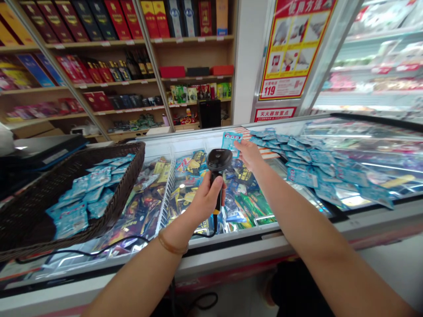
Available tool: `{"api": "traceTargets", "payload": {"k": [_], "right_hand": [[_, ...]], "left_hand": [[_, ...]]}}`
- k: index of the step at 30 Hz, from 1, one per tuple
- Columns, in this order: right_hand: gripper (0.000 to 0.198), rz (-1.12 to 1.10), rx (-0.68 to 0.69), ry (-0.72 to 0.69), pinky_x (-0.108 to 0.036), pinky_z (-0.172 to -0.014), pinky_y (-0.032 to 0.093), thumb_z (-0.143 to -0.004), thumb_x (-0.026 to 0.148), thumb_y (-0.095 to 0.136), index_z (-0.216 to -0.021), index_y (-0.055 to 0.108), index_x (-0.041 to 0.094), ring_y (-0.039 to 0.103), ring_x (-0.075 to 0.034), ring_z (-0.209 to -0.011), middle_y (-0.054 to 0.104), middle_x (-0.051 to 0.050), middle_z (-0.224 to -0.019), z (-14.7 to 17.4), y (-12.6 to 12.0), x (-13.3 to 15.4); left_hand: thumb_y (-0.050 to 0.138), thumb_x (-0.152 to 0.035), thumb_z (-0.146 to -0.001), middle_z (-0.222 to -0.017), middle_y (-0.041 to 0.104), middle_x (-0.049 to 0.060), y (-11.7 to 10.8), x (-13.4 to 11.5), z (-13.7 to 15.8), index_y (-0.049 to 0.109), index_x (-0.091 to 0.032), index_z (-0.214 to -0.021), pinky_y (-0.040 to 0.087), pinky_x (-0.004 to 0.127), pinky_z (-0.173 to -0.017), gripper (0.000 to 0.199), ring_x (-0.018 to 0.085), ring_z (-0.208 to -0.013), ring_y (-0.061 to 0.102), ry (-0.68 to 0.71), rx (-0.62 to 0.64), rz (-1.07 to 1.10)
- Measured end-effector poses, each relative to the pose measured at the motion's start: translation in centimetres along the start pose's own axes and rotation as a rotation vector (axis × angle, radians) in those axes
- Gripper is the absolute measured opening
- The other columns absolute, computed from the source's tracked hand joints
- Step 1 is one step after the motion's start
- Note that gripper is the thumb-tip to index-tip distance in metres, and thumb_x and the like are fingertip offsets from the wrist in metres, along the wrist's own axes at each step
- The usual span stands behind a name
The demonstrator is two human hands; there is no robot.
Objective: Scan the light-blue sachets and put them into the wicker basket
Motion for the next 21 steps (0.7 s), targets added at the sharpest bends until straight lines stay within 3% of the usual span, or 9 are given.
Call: {"api": "traceTargets", "payload": {"k": [6,13,21], "right_hand": [[0.04,-0.121,-0.013,-0.033,-0.023,-0.069,0.051,-0.079,0.06,0.076,-0.082,0.064,0.022,0.069,-0.014,-0.07,0.066,0.004,-0.065,-0.2,-0.3,0.5],[0.031,-0.307,0.035,-0.017,-0.024,-0.069,0.053,-0.08,0.048,0.082,-0.093,0.072,0.021,0.073,-0.017,-0.074,0.072,0.003,-0.068,0.0,0.1,0.7],[0.033,-0.152,0.008,-0.034,-0.025,-0.073,0.055,-0.085,0.054,0.074,-0.095,0.073,0.023,0.074,-0.016,-0.078,0.073,0.003,-0.073,-0.2,-0.1,0.5]], "left_hand": [[0.052,-0.072,-0.094,-0.062,0.055,-0.005,1.5,0.6,0.2,0.048,-0.023,-0.094,0.04,0.026,-0.047,0.048,0.011,-0.048,0.051,0.021,0.121,-0.118],[0.052,-0.072,-0.094,-0.065,0.055,-0.006,1.3,0.9,0.0,0.047,-0.023,-0.095,0.04,0.026,-0.05,0.049,0.01,-0.048,0.052,0.019,0.129,-0.135],[0.053,-0.07,-0.094,-0.067,0.057,-0.004,1.3,0.8,0.2,0.05,-0.022,-0.096,0.04,0.027,-0.05,0.047,0.011,-0.049,0.052,0.03,0.135,-0.137]]}}
Point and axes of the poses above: each hand's wrist, its own z-axis away from the middle knuckle, its own y-axis out of the palm, x = y × z, the point moved 10 cm from there along -z, towards the middle knuckle
